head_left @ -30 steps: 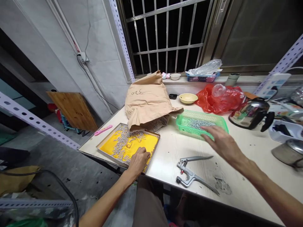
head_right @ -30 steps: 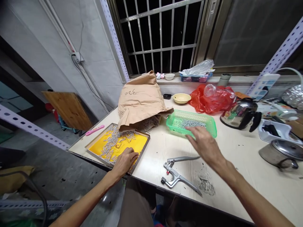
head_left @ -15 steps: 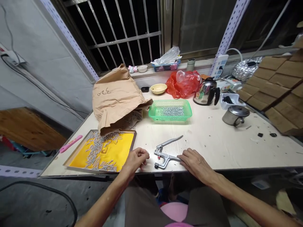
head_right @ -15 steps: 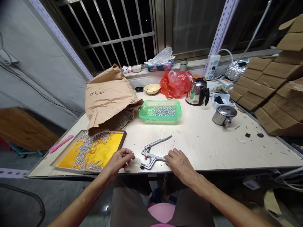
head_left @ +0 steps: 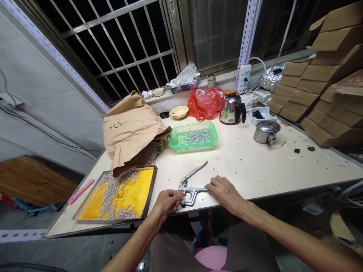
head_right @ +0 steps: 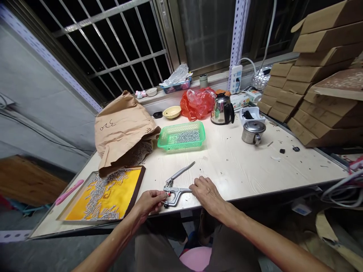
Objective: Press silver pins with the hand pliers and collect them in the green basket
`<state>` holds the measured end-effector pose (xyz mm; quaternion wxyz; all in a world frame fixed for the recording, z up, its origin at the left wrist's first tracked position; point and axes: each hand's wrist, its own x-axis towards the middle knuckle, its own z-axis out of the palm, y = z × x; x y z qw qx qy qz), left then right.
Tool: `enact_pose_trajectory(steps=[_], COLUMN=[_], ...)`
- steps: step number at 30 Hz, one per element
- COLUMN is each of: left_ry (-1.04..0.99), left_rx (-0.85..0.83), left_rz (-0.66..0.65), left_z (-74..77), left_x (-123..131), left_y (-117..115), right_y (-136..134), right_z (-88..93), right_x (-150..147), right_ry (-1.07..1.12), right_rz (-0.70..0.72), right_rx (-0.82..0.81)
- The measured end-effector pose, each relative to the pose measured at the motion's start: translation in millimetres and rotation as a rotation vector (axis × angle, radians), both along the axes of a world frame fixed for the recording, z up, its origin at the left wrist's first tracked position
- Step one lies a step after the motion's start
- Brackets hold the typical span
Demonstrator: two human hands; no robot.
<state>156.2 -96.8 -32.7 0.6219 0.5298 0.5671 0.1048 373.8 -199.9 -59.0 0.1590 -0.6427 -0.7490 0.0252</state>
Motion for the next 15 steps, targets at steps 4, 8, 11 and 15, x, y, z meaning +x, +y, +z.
enact_pose_trajectory(steps=[4,8,11,15], left_ry=[0.017,0.077,0.114,0.184], left_rx=[-0.06,-0.126,-0.129,-0.13], left_rz=[-0.023,-0.021,-0.046,-0.129], left_z=[3.8,5.7,2.8,-3.0], left_x=[2.6,4.2,4.4,3.5], left_y=[-0.8,-1.3,-0.2,5.4], right_y=[-1.3,-1.8,-2.3,-2.0], right_z=[-2.2,-3.2,-4.6,-9.6], right_x=[-2.1,-2.9,-2.9,-2.9], right_ry=[-0.005,-0.008,-0.015,-0.022], right_rz=[-0.028,-0.033,-0.037,-0.045], right_rx=[0.015,0.022,0.028,0.051])
